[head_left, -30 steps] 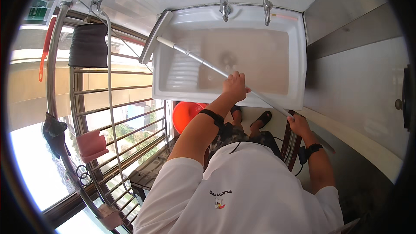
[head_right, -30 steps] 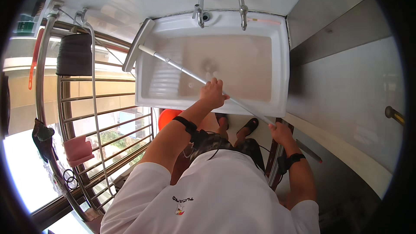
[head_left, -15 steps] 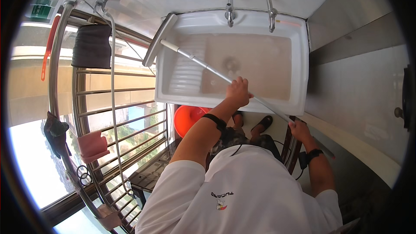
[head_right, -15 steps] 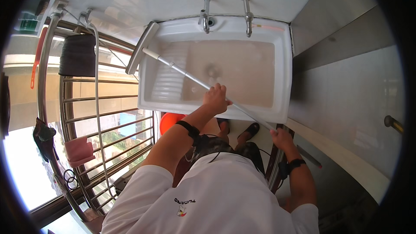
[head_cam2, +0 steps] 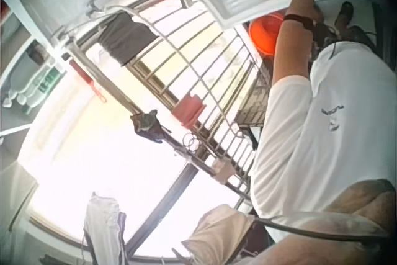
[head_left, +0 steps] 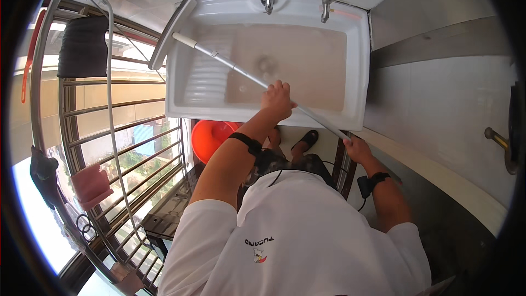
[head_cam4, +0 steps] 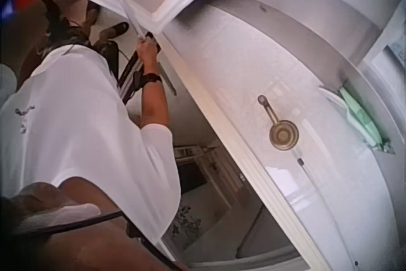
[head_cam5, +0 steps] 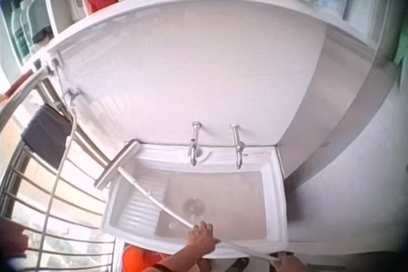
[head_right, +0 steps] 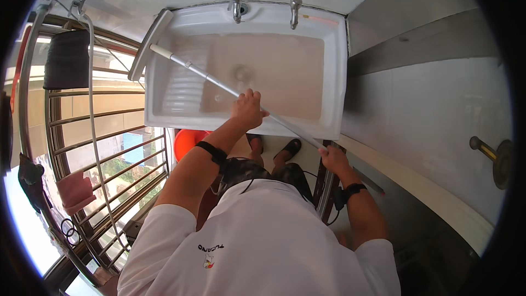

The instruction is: Mopping a bedroom floor and then cleaning the mop head at a laundry sink.

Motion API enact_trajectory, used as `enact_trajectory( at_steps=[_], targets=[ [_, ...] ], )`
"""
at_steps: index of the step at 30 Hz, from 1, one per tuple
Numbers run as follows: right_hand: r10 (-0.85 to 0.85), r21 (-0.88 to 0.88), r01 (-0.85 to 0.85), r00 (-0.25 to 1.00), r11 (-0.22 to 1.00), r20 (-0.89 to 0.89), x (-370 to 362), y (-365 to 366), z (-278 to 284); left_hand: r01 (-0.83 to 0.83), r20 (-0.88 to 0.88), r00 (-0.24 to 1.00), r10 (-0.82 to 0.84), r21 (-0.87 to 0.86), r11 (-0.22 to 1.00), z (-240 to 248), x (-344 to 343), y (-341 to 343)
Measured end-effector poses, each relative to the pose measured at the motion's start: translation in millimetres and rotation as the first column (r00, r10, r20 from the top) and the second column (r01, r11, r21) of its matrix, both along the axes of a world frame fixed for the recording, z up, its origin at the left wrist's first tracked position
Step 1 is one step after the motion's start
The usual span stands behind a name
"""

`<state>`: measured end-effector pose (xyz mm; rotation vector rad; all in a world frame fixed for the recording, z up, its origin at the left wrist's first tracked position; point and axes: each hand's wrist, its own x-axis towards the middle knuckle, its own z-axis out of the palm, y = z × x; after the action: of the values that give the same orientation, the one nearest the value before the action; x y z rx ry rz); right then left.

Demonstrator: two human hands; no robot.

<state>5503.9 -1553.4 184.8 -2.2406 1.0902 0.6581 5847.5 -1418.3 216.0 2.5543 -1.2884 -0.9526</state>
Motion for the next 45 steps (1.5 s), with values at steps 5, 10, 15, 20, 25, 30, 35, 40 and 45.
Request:
enact_trajectory(
  at_steps=[5, 10, 15, 20, 25, 30, 35, 40, 45],
  targets=[
    [0.003, 0.030, -0.003, 1.000, 1.000, -0.002, 11.0, -2.2, -7.8, 0.019, 0.017, 1.000, -0.019, 0.031, 0.999, -6.5, 11.0, 1.3],
    [-0.008, 0.038, 0.008, 1.000, 0.999, -0.025, 3.1, -4.1, -10.4, 0.055, 0.045, 0.997, -0.058, 0.052, 0.997, -9.4, 4.7, -4.4],
    [-0.003, 0.026, 0.005, 0.998, 1.000, -0.063, 2.0, -5.0, -11.1, 0.017, 0.029, 0.999, -0.018, 0.040, 0.999, -7.1, 2.1, -4.9],
    [-0.022, 0.017, 0.022, 0.999, 1.000, -0.032, 0.4, -4.2, -14.7, 0.027, 0.037, 0.999, -0.029, 0.049, 0.998, -6.1, 1.1, -6.7],
    [0.000, 0.023, 0.001, 0.998, 1.000, -0.063, 6.2, -3.9, -10.7, 0.032, 0.048, 0.998, -0.035, 0.059, 0.998, -7.7, 2.8, -5.7],
    [-0.001, -0.008, 0.001, 0.999, 1.000, -0.045, 6.4, -2.7, -10.7, 0.029, 0.044, 0.999, -0.031, 0.057, 0.998, -5.1, 2.2, -6.6],
    [-0.006, -0.014, 0.006, 0.999, 1.000, -0.034, 7.5, -3.7, -9.1, 0.031, 0.053, 0.998, -0.033, 0.041, 0.999, -6.6, 2.0, -6.7],
    [-0.006, -0.022, 0.006, 1.000, 1.000, -0.022, 5.2, -3.9, -13.0, 0.035, 0.064, 0.997, -0.037, 0.029, 0.999, -7.5, 1.5, -6.2],
    [-0.003, -0.004, 0.002, 1.000, 1.000, -0.019, 5.7, -3.4, -12.0, 0.032, 0.064, 0.997, -0.035, 0.040, 0.999, -7.2, 1.3, -5.1]
  ],
)
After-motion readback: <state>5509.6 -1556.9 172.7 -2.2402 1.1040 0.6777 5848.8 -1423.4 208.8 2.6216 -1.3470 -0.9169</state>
